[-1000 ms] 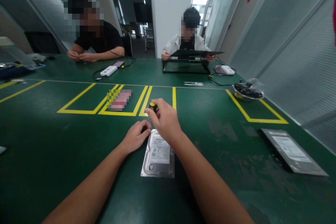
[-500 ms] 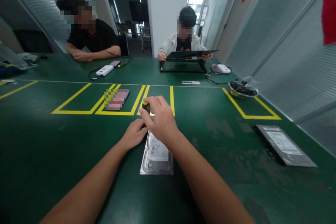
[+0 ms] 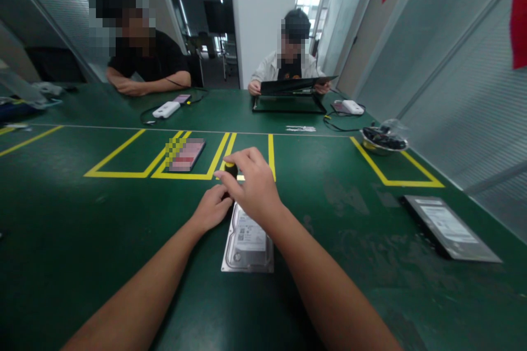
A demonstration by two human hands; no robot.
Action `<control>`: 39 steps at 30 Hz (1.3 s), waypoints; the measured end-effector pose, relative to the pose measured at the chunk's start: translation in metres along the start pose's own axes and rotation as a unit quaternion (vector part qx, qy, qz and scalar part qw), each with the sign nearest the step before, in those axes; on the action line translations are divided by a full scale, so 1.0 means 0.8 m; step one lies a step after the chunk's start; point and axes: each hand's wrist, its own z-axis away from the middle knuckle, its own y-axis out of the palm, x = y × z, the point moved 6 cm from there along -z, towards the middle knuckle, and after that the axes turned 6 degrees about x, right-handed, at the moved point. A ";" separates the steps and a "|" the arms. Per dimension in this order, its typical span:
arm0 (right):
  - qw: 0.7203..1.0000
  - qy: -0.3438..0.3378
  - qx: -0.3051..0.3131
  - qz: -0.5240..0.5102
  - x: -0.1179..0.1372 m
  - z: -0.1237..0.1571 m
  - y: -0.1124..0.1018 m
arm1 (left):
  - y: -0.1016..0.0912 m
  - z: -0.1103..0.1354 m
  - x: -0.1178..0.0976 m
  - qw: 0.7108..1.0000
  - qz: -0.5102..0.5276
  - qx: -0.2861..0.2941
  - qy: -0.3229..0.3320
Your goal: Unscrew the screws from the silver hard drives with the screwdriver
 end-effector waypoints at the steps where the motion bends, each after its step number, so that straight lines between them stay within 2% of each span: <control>1: 1.000 0.000 -0.004 0.000 0.000 0.000 -0.001 | -0.001 0.000 -0.001 1.000 0.001 -0.002 0.003; 28: 1.000 -0.013 -0.008 -0.012 0.001 0.003 0.006 | 0.004 -0.006 -0.002 0.999 -0.046 0.019 -0.007; 39: 0.999 -0.019 -0.040 -0.007 0.001 0.003 0.003 | 0.005 -0.006 0.000 0.999 -0.048 0.023 -0.013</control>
